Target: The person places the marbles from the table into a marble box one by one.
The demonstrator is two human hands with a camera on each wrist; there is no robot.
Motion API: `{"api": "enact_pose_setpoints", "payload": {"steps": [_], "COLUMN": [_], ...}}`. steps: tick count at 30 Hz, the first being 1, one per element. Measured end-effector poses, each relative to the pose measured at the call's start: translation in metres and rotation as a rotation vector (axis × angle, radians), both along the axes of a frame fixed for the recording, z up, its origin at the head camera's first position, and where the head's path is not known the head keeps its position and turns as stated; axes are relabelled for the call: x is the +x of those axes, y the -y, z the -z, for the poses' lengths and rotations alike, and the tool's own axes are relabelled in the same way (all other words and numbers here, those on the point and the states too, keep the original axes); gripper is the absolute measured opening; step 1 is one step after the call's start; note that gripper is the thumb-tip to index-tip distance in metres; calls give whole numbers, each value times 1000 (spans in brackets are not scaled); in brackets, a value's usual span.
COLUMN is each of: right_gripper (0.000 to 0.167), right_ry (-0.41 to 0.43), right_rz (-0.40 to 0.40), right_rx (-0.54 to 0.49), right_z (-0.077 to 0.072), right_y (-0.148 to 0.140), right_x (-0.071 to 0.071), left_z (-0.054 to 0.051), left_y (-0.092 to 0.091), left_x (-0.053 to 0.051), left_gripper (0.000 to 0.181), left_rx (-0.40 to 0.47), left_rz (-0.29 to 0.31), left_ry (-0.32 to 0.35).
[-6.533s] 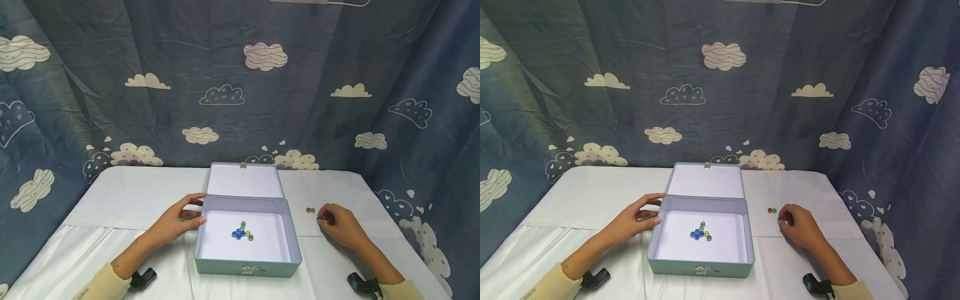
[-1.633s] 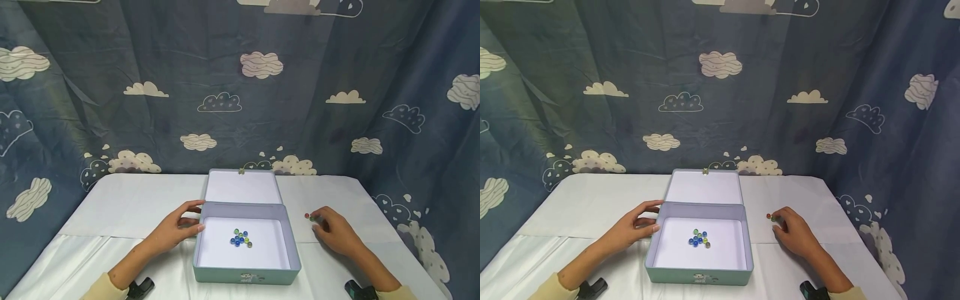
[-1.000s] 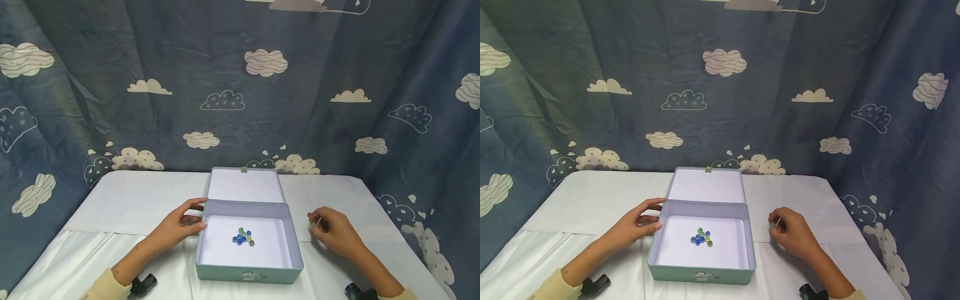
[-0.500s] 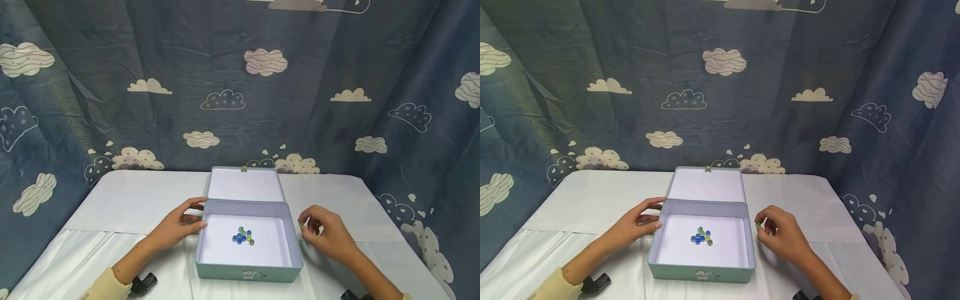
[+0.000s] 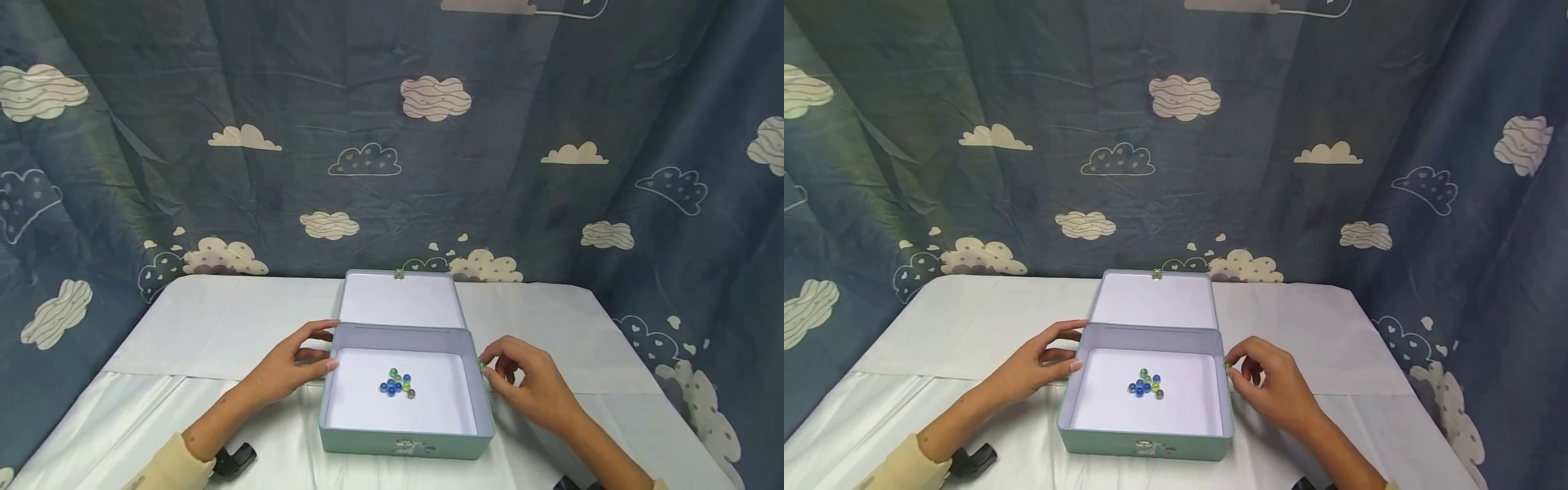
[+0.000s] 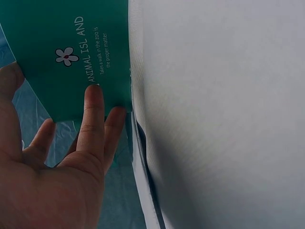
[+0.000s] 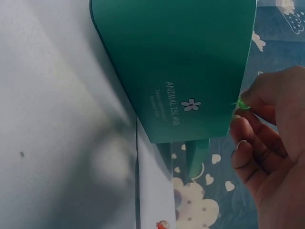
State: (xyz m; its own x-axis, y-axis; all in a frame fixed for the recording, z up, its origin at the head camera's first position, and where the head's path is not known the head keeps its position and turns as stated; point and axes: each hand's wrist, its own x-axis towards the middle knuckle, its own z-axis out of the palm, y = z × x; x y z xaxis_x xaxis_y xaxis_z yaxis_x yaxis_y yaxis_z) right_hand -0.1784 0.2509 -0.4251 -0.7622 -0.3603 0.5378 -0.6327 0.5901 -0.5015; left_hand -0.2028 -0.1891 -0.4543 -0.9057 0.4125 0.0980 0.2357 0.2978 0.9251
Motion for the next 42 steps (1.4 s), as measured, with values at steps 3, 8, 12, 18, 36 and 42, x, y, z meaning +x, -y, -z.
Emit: {"api": "enact_pose_setpoints", "payload": {"steps": [3,8,12,18,36,42], "right_gripper": [40,40,39,35,37,38], "right_ry": [7,23,24,33,-17,-15], "right_rz": [-16,-30,-25,-31,21,100], "right_rx": [-2,-6,-4,-9,36,54], "right_z": [0,-1,-1,0,2,5], "right_y": [1,3,3,4,-6,-17], "right_x": [1,2,2,3,-4,-11], "left_z": [0,0,0,0,-1,-1], "left_y": [-1,-1,0,-1,0,-1], "left_x": [0,0,0,0,0,1], "left_gripper": [66,67,67,68,67,67], "left_rx": [-2,9,13,6,3,2], "left_rz": [1,-1,-2,-3,-3,-6], "left_ry": [-1,12,20,29,12,12]}}
